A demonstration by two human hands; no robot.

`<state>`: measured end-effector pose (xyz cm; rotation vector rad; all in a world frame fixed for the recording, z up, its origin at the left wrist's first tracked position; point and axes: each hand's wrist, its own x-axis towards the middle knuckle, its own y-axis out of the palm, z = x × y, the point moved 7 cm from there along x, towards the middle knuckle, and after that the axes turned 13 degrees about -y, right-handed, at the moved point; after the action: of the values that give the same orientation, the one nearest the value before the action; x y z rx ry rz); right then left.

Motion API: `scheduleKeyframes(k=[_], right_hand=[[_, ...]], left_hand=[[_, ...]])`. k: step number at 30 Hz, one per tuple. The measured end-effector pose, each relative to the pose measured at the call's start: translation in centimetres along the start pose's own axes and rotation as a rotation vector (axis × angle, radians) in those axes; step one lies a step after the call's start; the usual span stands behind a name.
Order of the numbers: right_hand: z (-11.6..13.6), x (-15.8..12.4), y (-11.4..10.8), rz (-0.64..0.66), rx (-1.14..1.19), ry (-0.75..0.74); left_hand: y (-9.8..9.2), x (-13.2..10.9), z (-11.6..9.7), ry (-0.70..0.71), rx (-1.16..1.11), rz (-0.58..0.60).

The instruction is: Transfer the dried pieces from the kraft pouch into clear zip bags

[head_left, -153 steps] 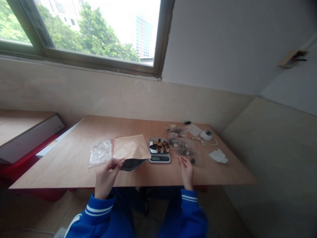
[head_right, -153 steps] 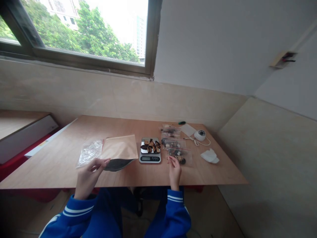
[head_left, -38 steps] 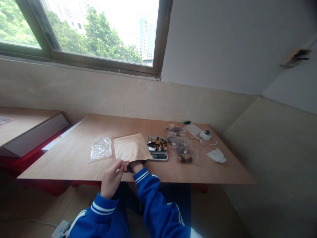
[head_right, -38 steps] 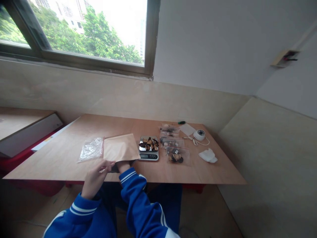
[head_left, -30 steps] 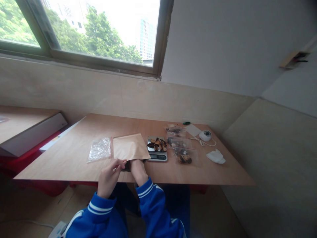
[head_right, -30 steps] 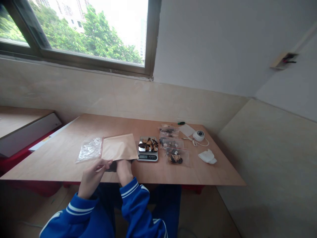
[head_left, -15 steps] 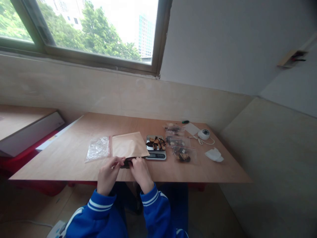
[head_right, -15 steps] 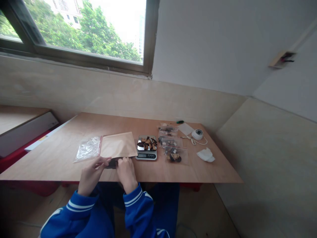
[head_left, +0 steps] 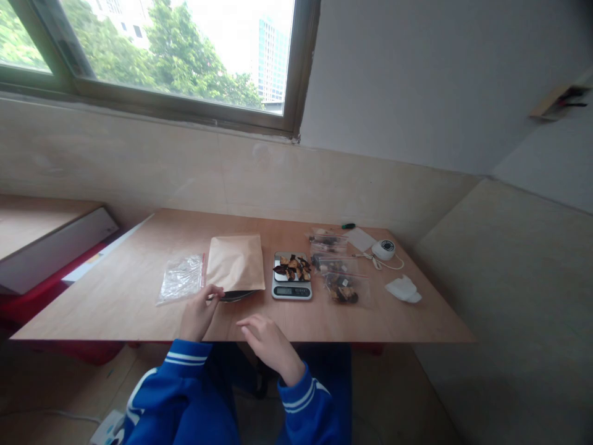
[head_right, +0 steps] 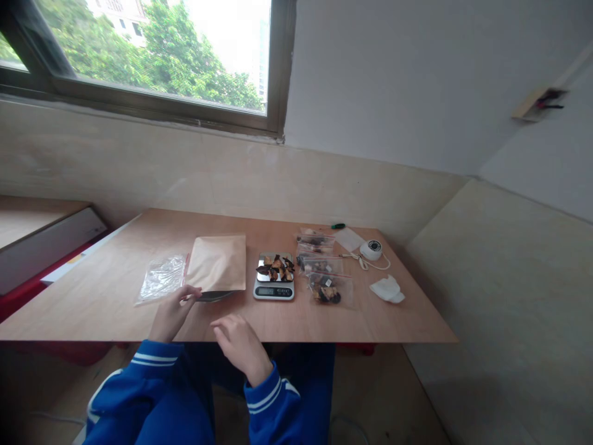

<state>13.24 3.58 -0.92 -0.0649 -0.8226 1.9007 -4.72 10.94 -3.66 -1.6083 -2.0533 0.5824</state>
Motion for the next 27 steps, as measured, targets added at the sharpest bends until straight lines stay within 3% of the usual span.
scheduleKeyframes(k=[4,11,16,21,27], right_hand=[[-1.4,-2.3,-0.4,0.007,0.073,0.117],[-4.3,-6.5,0.2,-0.01,0.312,0.33],[-5.2,-7.1,-0.6,-0.067,0.277,0.357],[-5.1,-6.5,-1.0,-0.075,0.259,0.342],[-3.4,-6.0,-0.6,-0.051,0.288,0.301]], left_hand=[[0.2,0.6,2.5,-0.024,0.01,0.02],[-3.1,4.2,6.1,-0.074,0.16,-0.236],[-2.6,6.6,8.9,-0.19,0.377,-0.157],[-2.8,6.9,8.7,-0.226,0.508,-0.14],[-3.7,7.5,8.4,-0.25,0.439,-0.166]])
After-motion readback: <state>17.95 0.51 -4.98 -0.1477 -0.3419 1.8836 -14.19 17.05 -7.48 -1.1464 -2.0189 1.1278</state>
